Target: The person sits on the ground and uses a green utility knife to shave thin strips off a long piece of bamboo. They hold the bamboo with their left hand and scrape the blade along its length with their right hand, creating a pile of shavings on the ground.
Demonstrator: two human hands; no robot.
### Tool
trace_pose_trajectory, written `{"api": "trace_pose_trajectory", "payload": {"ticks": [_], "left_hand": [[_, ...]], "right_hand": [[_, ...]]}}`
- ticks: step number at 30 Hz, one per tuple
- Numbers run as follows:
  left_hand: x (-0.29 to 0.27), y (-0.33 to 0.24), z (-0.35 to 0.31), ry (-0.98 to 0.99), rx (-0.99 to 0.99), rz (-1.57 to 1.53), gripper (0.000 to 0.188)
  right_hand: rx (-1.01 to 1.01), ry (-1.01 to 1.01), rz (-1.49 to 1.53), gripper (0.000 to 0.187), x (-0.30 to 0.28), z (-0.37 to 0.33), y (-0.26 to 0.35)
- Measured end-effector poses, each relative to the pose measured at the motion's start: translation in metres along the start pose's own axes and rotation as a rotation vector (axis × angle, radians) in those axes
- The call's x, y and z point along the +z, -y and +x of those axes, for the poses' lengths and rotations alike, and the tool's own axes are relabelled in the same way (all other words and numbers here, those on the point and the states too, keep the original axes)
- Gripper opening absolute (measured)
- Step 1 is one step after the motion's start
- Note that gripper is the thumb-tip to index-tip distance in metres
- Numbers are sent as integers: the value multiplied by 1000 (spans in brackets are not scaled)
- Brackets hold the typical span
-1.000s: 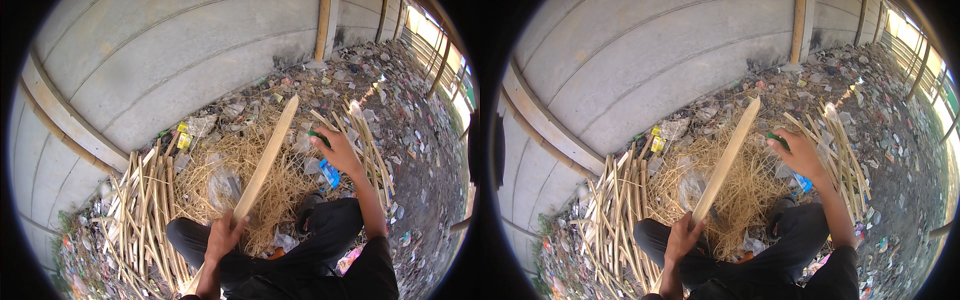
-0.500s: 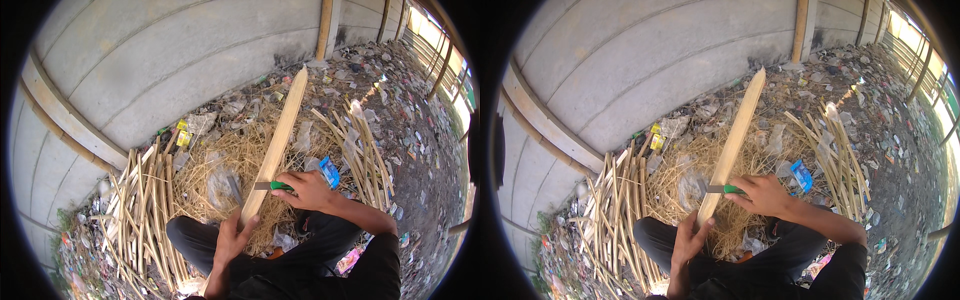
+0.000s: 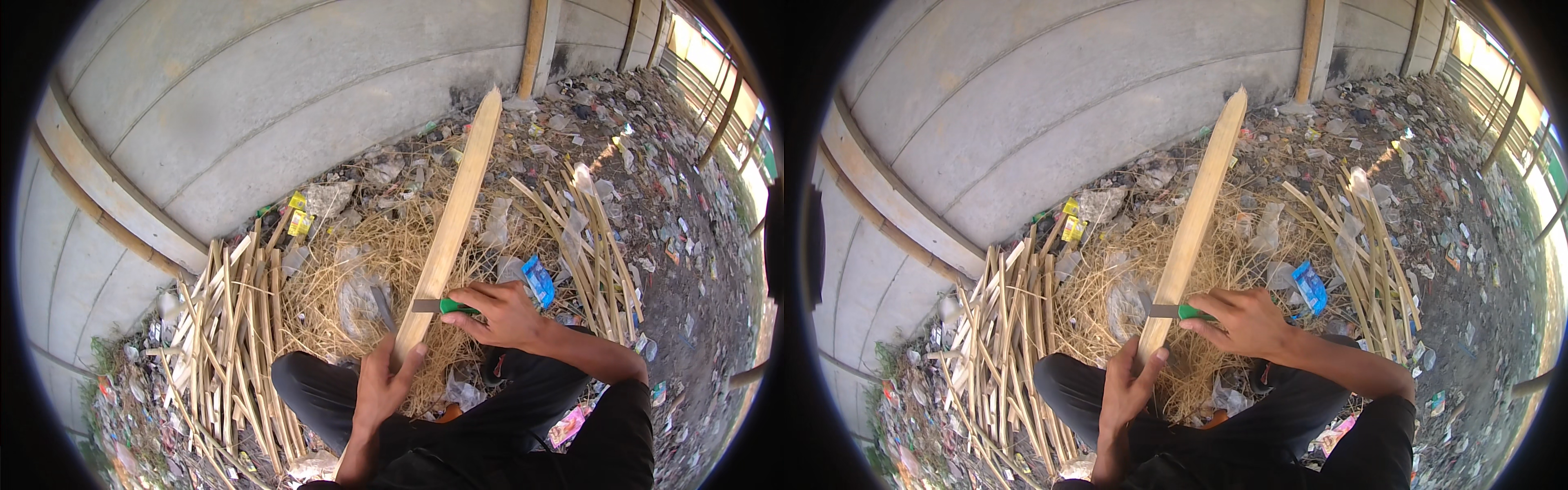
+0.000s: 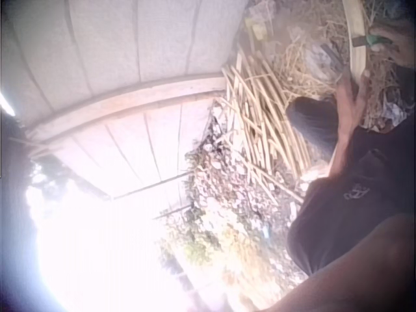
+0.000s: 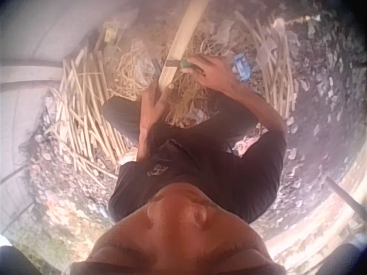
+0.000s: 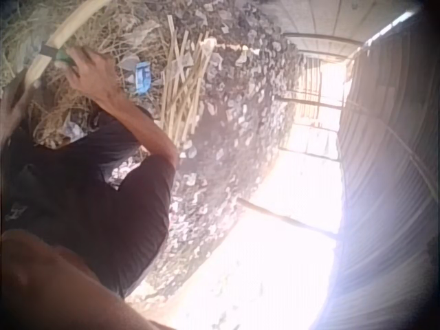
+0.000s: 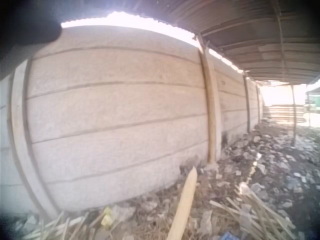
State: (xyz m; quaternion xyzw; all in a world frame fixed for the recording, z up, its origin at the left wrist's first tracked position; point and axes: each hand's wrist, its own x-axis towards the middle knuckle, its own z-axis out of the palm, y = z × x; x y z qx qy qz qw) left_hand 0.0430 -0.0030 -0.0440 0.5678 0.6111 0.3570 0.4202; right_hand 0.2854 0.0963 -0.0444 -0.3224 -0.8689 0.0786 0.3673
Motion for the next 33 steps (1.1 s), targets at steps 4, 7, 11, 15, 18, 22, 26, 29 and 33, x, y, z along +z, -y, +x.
{"api": "trace_pose_trajectory", "payload": {"ticks": [4,7,11,15,18,22,26,29,33], "left_hand": [[6,-4,1,-35,42,-167,31],[6,-2,1,-6,6,-231,31],[7,3,1,28,-12,-263,32],[6,0,0,31,-20,-276,33],[6,-2,0,35,-33,-283,34],[5,-1,0,35,-25,-271,34],[5,-1,-1,35,-33,-324,35],[2,-5,-3,41,-76,-347,38],[0,-8,-3,39,-79,-334,38]], "right_hand": [[-16,-8,-20,30,-1,2,0],[-50,-19,-91,30,-5,4,3],[-92,-75,-133,30,-3,5,3],[-100,-72,-168,31,-5,6,4],[-100,-56,-178,31,-7,7,6],[-89,-47,-168,32,-9,7,7],[-89,-44,-169,35,-11,7,7],[-76,-33,-177,35,-12,7,8],[-69,25,-190,32,-12,6,8]]}}
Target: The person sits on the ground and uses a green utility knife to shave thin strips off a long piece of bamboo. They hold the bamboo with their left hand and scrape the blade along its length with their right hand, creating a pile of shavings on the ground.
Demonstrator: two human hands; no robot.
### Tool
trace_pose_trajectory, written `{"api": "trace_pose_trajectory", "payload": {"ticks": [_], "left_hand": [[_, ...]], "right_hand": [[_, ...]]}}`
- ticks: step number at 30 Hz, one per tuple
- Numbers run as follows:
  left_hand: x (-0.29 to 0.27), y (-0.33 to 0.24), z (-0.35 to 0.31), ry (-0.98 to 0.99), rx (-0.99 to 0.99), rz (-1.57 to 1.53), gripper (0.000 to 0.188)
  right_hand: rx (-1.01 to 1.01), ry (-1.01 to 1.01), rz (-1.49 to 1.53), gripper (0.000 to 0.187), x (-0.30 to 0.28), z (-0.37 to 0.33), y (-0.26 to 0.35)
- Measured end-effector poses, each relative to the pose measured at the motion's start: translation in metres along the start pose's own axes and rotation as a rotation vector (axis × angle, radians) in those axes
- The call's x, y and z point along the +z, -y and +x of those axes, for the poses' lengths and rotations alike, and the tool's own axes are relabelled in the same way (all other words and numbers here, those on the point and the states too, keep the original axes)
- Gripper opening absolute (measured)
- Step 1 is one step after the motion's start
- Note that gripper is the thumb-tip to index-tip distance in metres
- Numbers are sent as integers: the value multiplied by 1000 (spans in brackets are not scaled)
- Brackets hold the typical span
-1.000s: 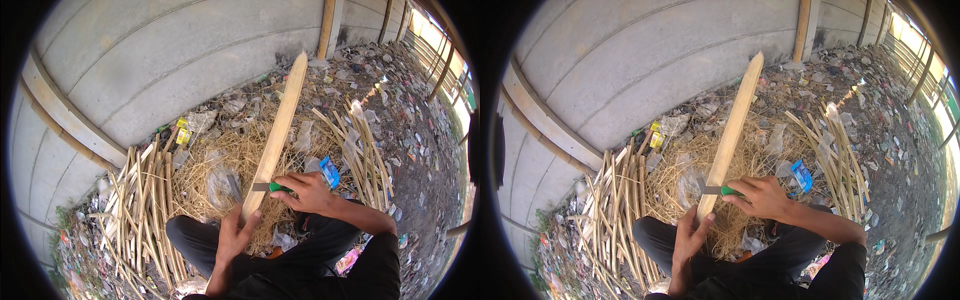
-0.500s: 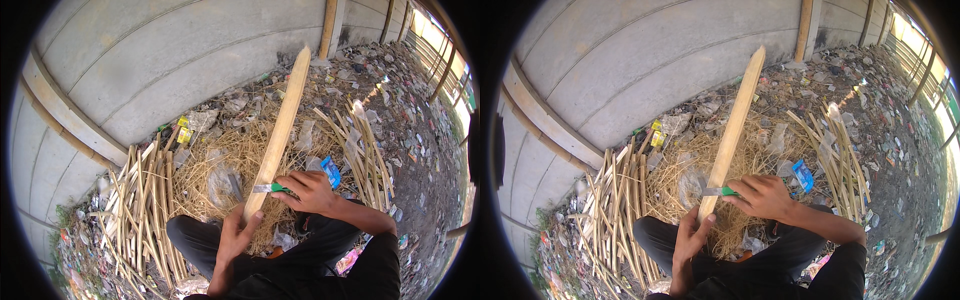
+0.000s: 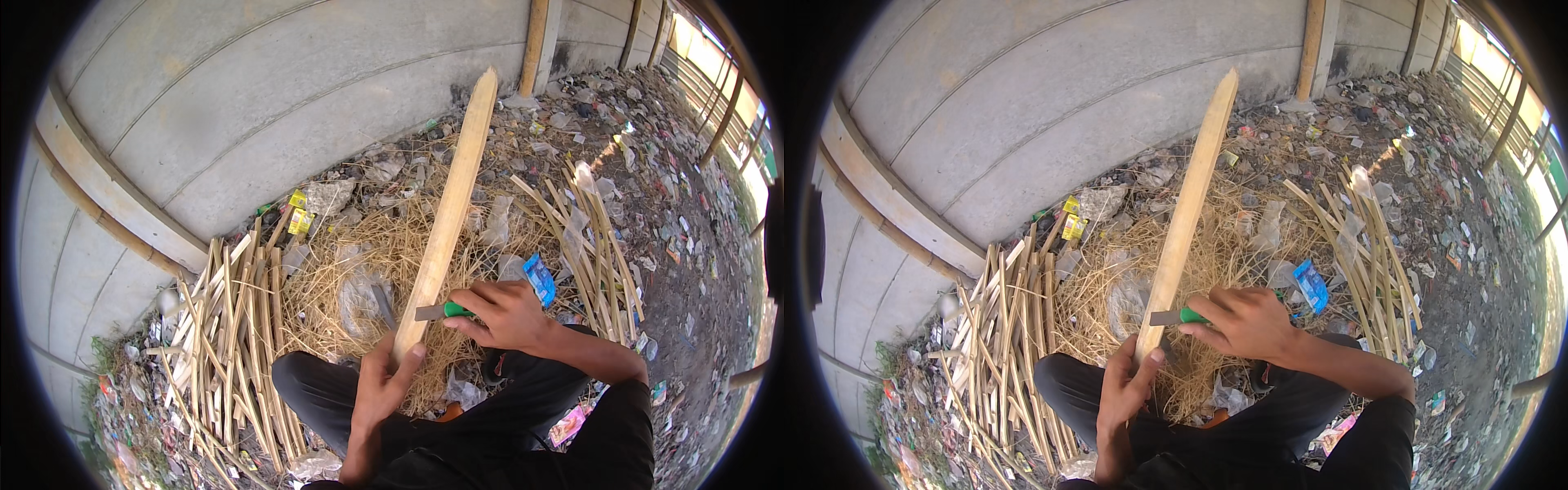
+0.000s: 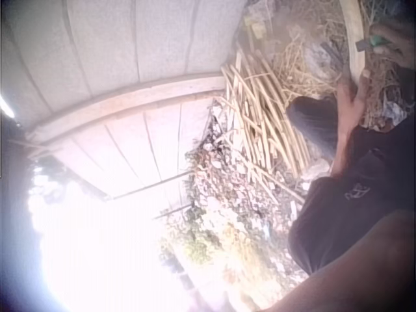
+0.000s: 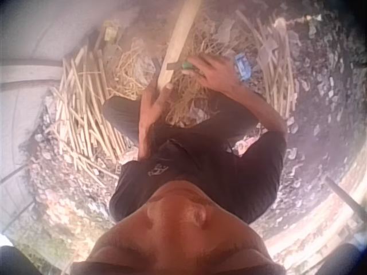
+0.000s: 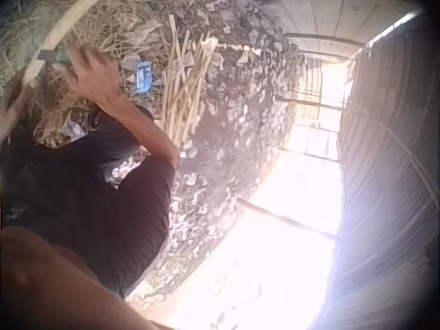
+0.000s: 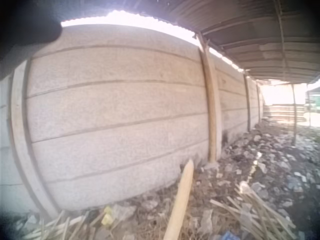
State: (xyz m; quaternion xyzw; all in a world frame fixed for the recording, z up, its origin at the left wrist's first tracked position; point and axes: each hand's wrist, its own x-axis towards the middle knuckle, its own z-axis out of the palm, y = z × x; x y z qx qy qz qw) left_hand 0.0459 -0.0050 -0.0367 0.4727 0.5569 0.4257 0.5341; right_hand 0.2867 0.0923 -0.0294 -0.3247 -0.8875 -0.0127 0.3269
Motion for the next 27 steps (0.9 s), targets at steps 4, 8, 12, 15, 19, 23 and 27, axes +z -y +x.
{"api": "trace_pose_trajectory", "payload": {"ticks": [4,8,12,15,19,23,27], "left_hand": [[2,7,3,-20,73,27,32],[4,7,4,-49,108,31,30],[2,8,5,-93,142,90,27],[5,4,4,-136,200,160,27],[5,-6,0,-153,151,233,29],[7,-9,-3,-186,179,257,31],[6,-10,-3,-181,163,270,34]], "right_hand": [[9,-9,7,30,3,-1,3],[21,-27,15,30,5,-2,3],[38,-35,50,31,5,0,4],[41,-15,66,31,4,1,4],[51,3,84,31,2,2,6],[69,-3,115,32,0,5,9],[78,-2,116,31,-2,9,11]]}}
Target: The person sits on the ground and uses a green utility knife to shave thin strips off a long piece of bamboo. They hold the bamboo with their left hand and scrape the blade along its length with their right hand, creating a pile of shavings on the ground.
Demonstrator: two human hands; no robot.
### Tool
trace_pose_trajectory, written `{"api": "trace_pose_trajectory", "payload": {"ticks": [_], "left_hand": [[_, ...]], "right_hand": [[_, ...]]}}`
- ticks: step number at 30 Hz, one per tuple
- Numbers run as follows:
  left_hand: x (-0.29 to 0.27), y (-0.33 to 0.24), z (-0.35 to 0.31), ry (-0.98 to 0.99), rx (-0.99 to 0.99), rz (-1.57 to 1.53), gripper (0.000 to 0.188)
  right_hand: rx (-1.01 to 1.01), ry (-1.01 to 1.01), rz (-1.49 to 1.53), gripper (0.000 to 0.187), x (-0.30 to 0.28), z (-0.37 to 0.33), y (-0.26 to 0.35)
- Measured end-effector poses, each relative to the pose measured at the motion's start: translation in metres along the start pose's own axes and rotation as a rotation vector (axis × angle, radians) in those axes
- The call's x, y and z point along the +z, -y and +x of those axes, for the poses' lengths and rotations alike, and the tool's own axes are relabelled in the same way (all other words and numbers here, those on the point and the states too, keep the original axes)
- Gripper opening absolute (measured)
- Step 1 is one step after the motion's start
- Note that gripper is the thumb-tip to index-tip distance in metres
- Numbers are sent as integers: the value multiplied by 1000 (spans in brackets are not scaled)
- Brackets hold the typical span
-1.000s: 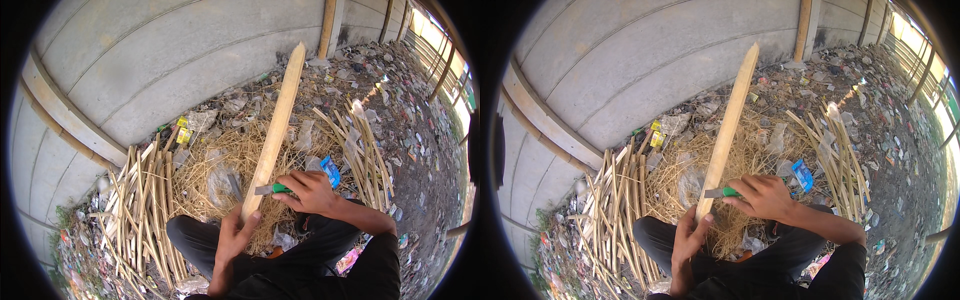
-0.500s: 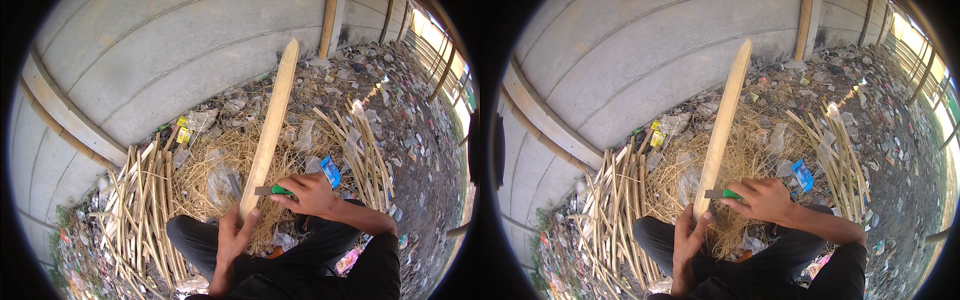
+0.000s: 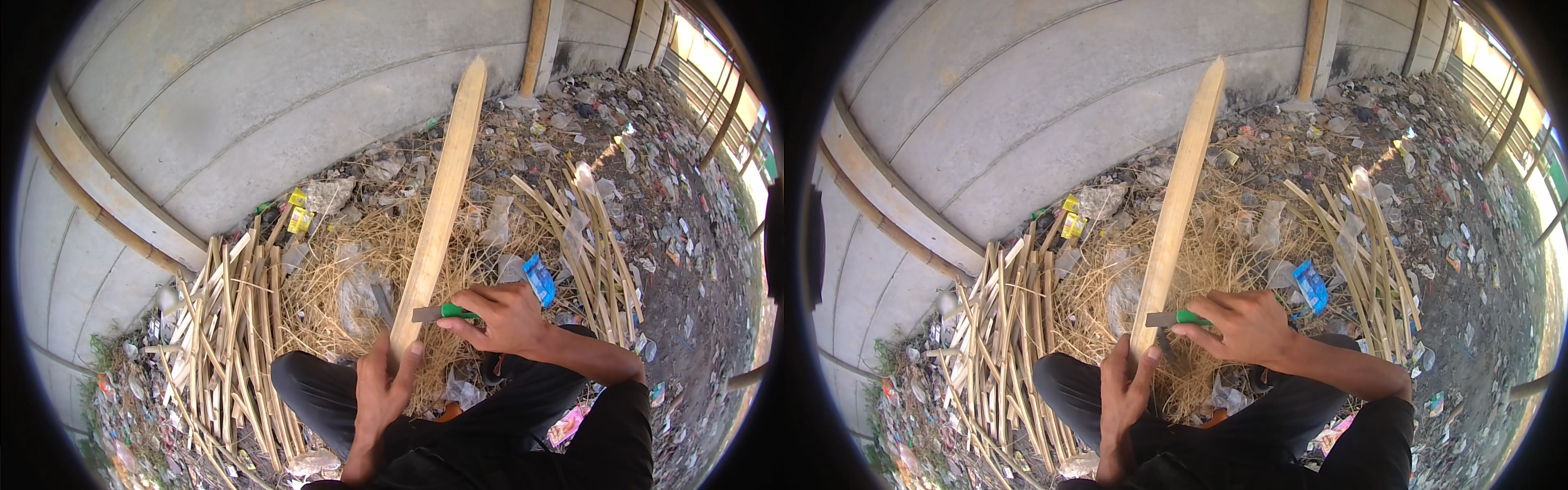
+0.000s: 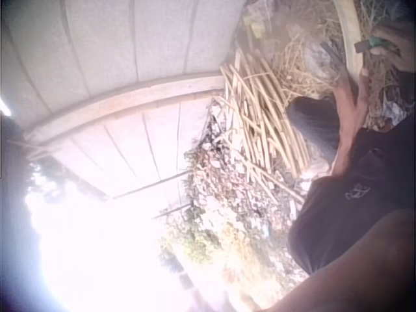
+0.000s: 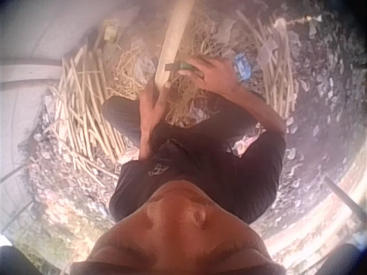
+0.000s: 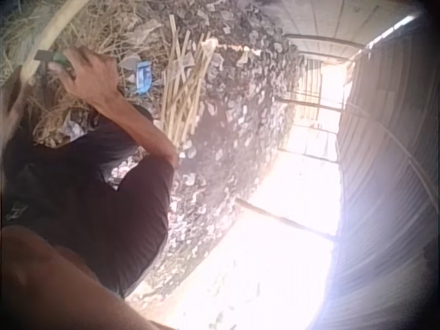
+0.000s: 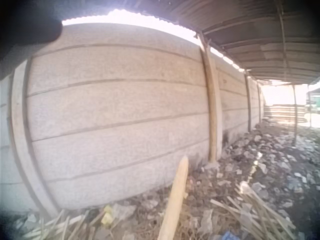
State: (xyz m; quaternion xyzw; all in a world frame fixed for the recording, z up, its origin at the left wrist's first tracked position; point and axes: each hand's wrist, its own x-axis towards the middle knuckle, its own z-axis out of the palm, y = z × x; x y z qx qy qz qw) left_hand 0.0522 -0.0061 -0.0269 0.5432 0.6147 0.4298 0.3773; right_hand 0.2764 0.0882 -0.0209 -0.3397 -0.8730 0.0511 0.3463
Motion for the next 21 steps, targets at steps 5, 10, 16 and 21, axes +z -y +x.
{"api": "trace_pose_trajectory", "payload": {"ticks": [5,10,16,21], "left_hand": [[0,1,-1,7,0,10,32],[0,8,-3,9,36,32,30],[0,12,-4,14,48,9,31],[-2,13,-3,32,52,64,34]], "right_hand": [[-7,-25,-8,32,1,0,0],[-18,-22,-53,33,1,-2,0],[-24,-15,-89,33,-1,-1,1],[55,-71,-93,32,-2,0,-2]]}}
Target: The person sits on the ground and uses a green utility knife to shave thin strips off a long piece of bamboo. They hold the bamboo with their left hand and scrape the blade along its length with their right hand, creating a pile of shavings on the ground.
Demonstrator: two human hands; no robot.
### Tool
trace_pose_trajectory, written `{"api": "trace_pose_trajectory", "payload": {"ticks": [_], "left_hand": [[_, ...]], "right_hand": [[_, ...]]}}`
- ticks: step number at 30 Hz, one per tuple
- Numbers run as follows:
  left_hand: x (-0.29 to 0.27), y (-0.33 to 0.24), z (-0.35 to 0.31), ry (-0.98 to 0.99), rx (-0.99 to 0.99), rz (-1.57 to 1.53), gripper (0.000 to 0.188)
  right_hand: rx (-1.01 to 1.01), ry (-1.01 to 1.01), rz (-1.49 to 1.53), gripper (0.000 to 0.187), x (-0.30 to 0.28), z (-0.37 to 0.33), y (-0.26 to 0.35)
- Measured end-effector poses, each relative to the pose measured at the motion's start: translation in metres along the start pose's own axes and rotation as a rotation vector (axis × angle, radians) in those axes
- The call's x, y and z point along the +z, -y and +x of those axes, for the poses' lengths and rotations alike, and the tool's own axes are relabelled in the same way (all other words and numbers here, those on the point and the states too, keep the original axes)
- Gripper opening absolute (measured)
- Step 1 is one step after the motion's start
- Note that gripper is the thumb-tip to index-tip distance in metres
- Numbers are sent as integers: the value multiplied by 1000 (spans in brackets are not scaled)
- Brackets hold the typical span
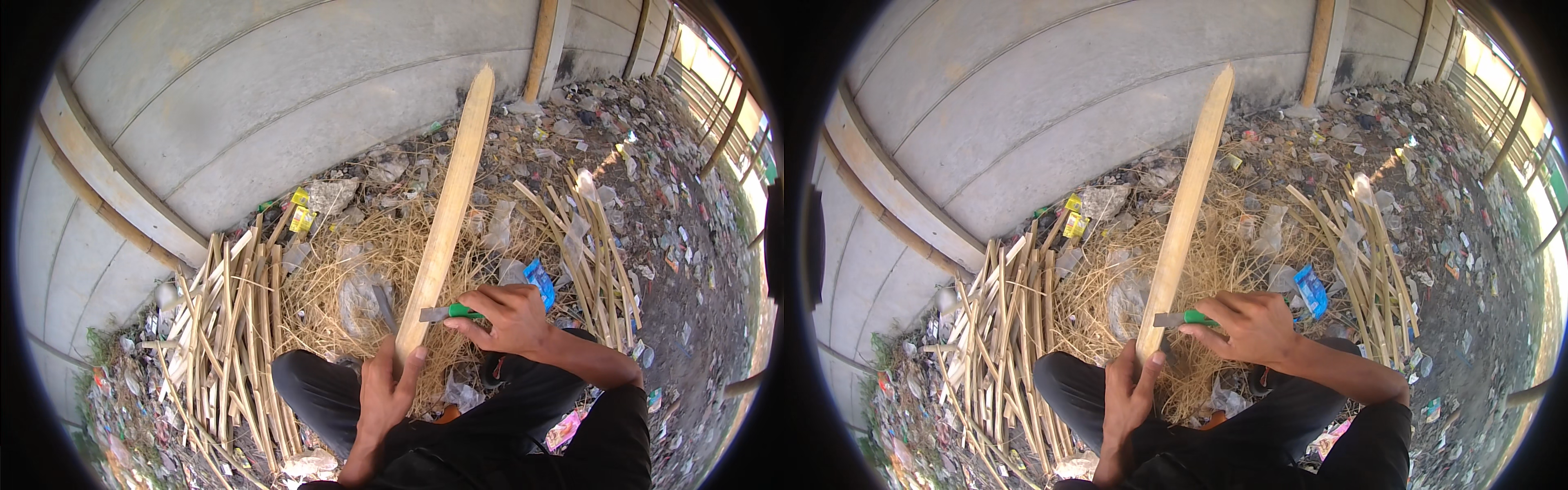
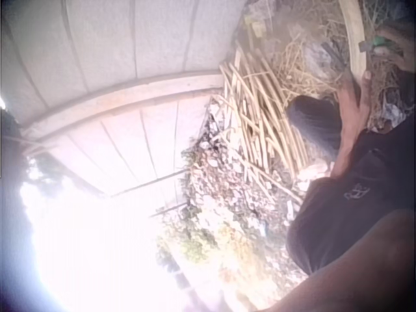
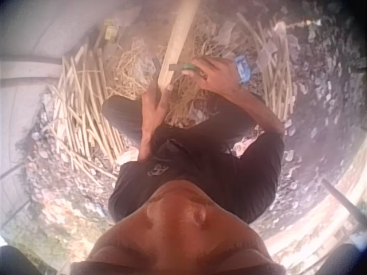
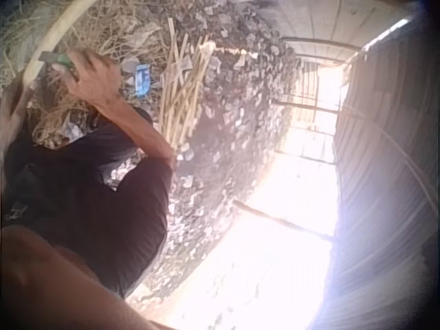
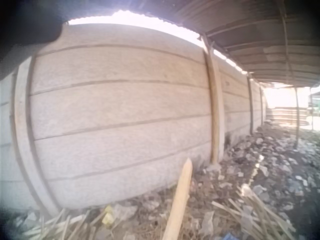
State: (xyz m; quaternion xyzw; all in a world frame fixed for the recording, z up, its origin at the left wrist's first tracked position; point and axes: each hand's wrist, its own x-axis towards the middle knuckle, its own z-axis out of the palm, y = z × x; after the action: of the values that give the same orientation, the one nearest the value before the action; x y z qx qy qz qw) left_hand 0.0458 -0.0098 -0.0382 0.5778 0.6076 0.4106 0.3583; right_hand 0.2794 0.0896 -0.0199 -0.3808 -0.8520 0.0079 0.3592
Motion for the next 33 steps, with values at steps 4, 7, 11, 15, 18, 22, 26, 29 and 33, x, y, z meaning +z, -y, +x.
{"api": "trace_pose_trajectory", "payload": {"ticks": [4,7,11,15,18,22,26,29,33], "left_hand": [[-5,12,-22,93,-95,41,41],[-5,28,-31,150,-102,-15,50],[-11,17,-13,185,-215,-129,45],[-7,16,-3,139,-235,-253,42],[-6,15,1,148,-235,-239,40],[-2,9,3,143,-185,-259,40],[-2,11,3,159,-225,-253,40],[0,11,1,138,-233,-234,39],[0,12,0,146,-219,-204,38]], "right_hand": [[353,-243,6,29,-28,33,-54],[283,-218,-26,30,-25,15,-60],[57,-71,69,31,-1,0,-23],[-38,70,125,31,7,-7,-4],[-82,61,129,31,9,-6,2],[-77,57,142,31,11,-5,4],[-34,94,144,31,12,-4,5],[-33,92,132,31,12,-3,6],[-31,106,126,31,8,-2,6]]}}
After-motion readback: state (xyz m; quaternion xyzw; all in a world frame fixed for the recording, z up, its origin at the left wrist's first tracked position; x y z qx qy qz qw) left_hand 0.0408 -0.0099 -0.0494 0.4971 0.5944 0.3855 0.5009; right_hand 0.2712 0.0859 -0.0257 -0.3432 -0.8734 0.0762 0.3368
